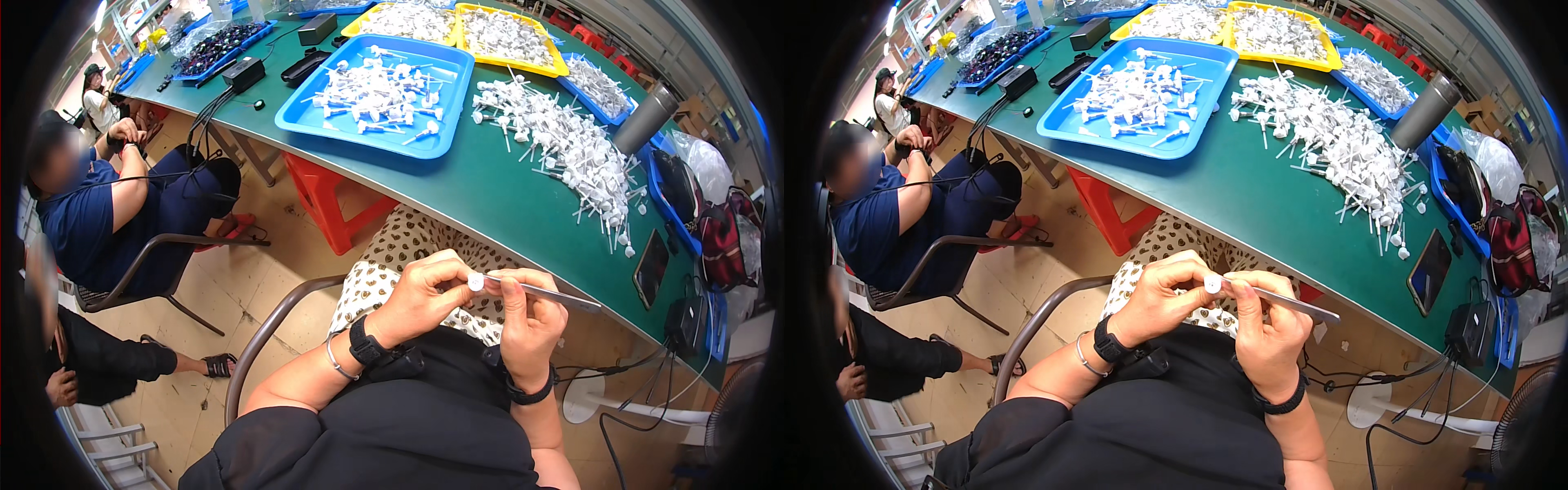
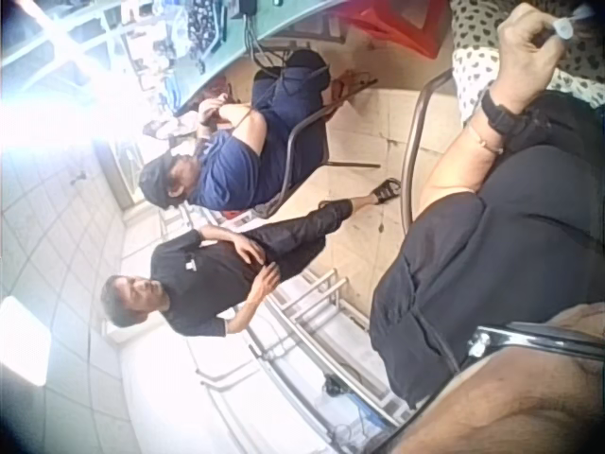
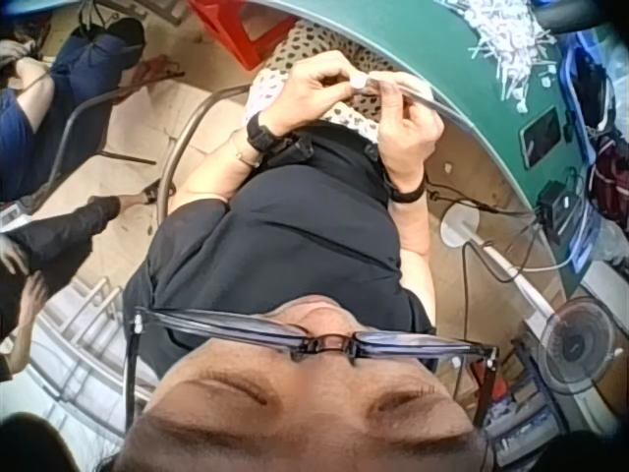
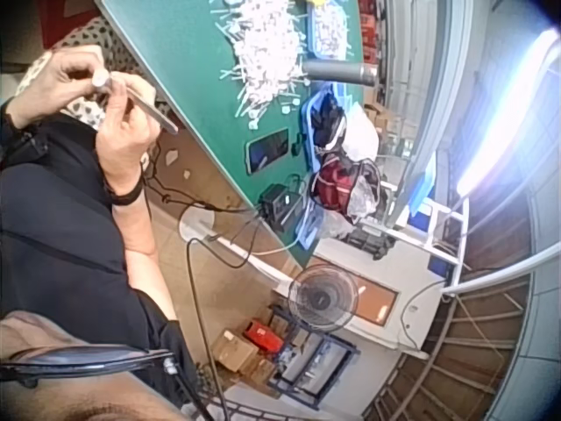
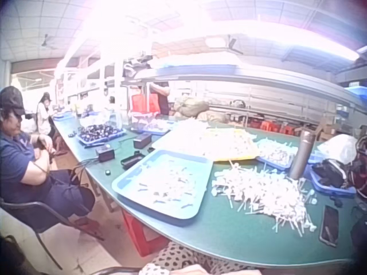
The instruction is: The person uses tweezers to pick up small white plastic components from a green table and carefully inserts a thin metal pin into each one. They then place the assembled units into a blue tray. The process is repeated continuously with multiple components.
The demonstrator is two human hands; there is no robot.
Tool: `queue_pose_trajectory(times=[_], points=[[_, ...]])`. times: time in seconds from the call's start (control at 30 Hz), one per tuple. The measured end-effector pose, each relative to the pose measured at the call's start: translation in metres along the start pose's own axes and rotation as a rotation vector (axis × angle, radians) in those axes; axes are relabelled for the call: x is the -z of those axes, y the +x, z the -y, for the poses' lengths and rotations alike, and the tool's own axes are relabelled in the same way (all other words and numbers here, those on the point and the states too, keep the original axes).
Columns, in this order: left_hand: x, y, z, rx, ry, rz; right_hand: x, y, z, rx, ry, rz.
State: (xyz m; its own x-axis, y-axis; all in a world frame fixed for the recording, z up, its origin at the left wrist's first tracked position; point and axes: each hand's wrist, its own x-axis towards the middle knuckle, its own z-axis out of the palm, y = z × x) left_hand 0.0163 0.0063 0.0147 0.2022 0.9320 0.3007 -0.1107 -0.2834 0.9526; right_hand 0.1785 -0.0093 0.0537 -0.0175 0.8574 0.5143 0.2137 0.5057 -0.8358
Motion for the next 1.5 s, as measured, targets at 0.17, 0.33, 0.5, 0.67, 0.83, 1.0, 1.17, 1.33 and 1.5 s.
queue_pose_trajectory(times=[0.17,0.33,0.5,0.67,0.83,1.0,1.17,1.33,1.5], points=[[0.001,0.000,0.003,-0.052,0.076,0.004,0.002,0.002,0.000,0.060,-0.117,0.061],[0.003,0.000,0.004,-0.084,0.125,0.032,0.010,0.007,0.005,-0.115,0.034,0.128],[0.002,0.003,-0.002,0.014,-0.034,0.035,0.009,0.006,0.011,-0.100,0.038,0.009],[0.001,0.002,0.000,0.006,-0.072,0.026,0.005,0.001,0.007,-0.041,0.035,0.036],[0.003,0.001,-0.001,0.016,-0.030,0.033,0.002,0.000,0.004,-0.030,0.031,0.027],[0.002,0.001,0.000,-0.011,0.003,0.022,0.000,0.000,0.003,-0.008,0.024,0.004],[0.002,0.001,0.001,-0.029,0.045,0.019,0.005,-0.001,0.003,-0.035,-0.013,0.069],[0.002,0.001,0.002,-0.033,0.058,0.019,0.005,-0.001,0.003,-0.055,-0.019,0.092],[0.003,0.001,0.003,-0.040,0.091,0.022,-0.001,0.000,0.001,-0.034,0.019,0.003]])
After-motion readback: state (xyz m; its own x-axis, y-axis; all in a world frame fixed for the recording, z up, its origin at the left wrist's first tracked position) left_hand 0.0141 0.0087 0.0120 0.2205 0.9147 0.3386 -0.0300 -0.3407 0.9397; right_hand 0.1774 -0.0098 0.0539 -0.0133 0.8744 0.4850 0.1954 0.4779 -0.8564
